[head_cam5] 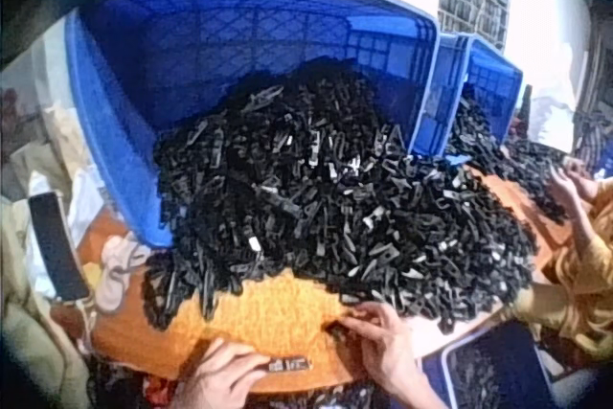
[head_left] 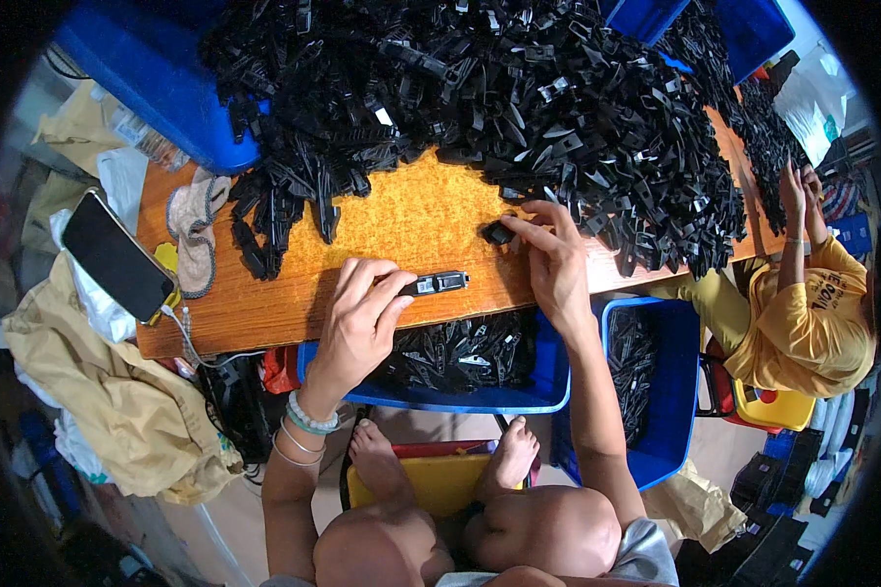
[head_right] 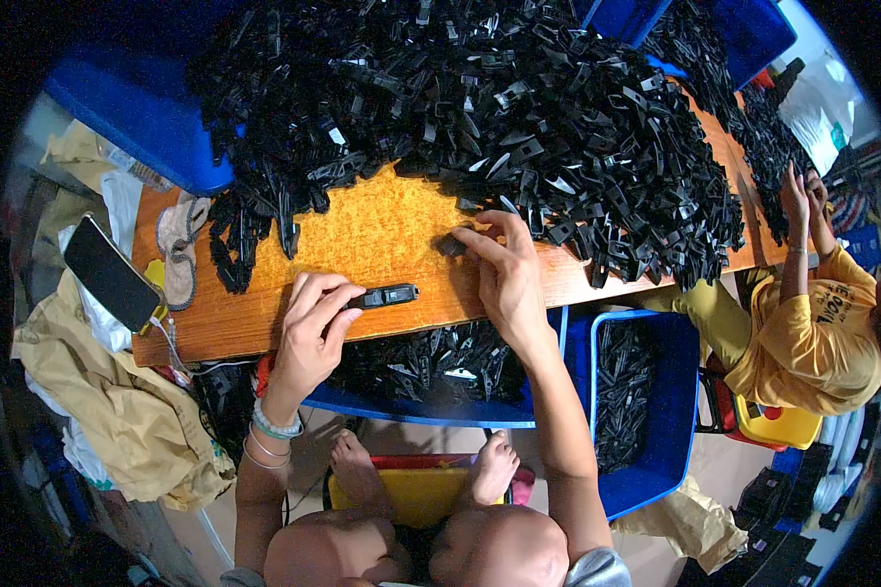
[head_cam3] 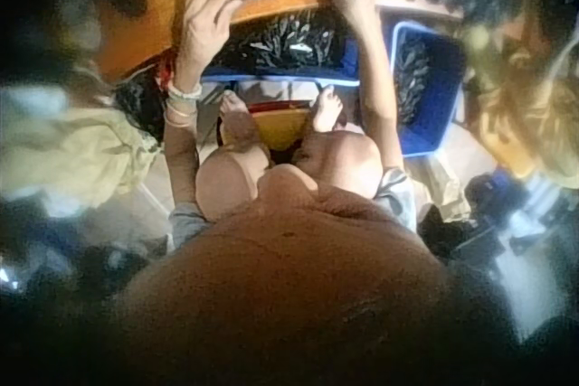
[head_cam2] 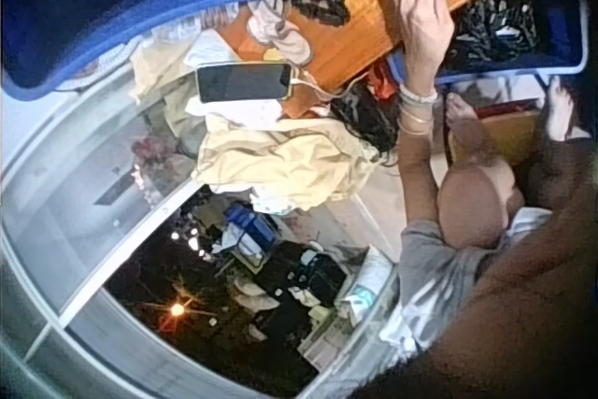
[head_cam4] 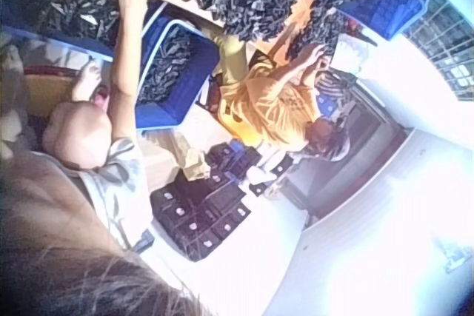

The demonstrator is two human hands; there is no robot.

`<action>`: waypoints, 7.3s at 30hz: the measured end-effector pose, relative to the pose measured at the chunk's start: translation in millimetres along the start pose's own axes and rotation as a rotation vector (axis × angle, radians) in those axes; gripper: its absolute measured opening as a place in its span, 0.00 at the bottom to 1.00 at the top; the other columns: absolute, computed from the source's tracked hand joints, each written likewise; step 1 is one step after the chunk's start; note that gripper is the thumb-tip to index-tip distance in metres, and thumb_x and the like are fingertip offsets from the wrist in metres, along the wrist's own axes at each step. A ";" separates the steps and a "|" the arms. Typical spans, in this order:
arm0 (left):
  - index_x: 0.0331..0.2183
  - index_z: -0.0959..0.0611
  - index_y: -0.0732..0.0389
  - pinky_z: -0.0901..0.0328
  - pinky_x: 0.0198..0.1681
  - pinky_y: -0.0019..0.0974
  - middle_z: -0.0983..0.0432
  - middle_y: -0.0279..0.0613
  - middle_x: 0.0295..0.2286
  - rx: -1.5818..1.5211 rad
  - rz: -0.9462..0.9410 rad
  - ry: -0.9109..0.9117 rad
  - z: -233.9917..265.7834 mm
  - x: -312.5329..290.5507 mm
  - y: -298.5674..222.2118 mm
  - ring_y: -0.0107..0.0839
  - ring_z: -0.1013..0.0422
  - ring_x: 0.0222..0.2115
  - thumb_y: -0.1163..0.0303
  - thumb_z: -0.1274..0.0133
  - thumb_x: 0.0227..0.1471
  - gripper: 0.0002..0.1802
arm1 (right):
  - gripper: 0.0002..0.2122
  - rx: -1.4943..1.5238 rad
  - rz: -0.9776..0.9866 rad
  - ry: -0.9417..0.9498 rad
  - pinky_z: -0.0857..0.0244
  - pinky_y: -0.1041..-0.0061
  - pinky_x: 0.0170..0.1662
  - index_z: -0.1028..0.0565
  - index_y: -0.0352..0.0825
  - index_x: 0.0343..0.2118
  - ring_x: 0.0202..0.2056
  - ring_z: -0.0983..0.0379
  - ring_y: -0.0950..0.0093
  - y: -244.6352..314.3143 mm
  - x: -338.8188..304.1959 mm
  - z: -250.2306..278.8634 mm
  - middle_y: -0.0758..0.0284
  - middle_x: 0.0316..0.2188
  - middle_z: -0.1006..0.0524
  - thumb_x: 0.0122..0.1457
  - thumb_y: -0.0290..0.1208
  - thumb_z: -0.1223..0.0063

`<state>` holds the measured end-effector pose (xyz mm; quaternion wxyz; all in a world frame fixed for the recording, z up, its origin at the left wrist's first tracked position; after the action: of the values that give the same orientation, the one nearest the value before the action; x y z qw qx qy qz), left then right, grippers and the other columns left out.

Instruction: The person assembles plastic components by fitting clips onto plastic parts by hand and sorting through the pile of pieces on the table.

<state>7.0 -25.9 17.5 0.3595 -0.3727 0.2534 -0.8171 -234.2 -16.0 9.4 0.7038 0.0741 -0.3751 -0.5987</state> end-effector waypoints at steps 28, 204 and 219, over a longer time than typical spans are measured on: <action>0.35 0.19 0.68 0.36 0.40 0.40 0.28 0.45 0.32 0.030 0.002 0.042 -7.7 4.0 -0.1 0.42 0.32 0.36 0.83 0.43 0.44 0.12 | 0.13 0.447 -0.243 0.286 0.34 0.76 0.41 0.20 0.28 0.40 0.36 0.28 0.71 27.6 -20.9 2.3 0.64 0.34 0.26 0.50 0.18 0.39; 0.33 0.18 0.69 0.37 0.38 0.42 0.28 0.46 0.30 0.107 -0.025 0.038 -8.4 13.1 1.6 0.43 0.33 0.34 0.81 0.39 0.41 0.12 | 0.07 0.431 -0.193 -0.115 0.38 0.69 0.43 0.23 0.29 0.35 0.37 0.31 0.64 25.6 -28.4 -11.9 0.61 0.33 0.26 0.53 0.22 0.41; 0.34 0.19 0.66 0.40 0.40 0.42 0.28 0.41 0.31 0.154 -0.094 0.083 -11.5 15.2 0.7 0.40 0.32 0.36 0.75 0.38 0.43 0.12 | 0.14 0.252 0.069 0.149 0.42 0.70 0.41 0.19 0.30 0.35 0.37 0.34 0.67 43.1 -5.8 -20.7 0.66 0.32 0.26 0.43 0.25 0.35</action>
<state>-8.8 -36.5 16.6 0.3375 -0.3213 0.1866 -0.8649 -187.5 -6.2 16.1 0.7349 0.1932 -0.3962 -0.5154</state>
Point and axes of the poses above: each hand's wrist, its own x-axis towards the middle knuckle, its own z-axis out of the back of the hand, y = z × x, the point moved 3 cm from there along x, towards the middle knuckle
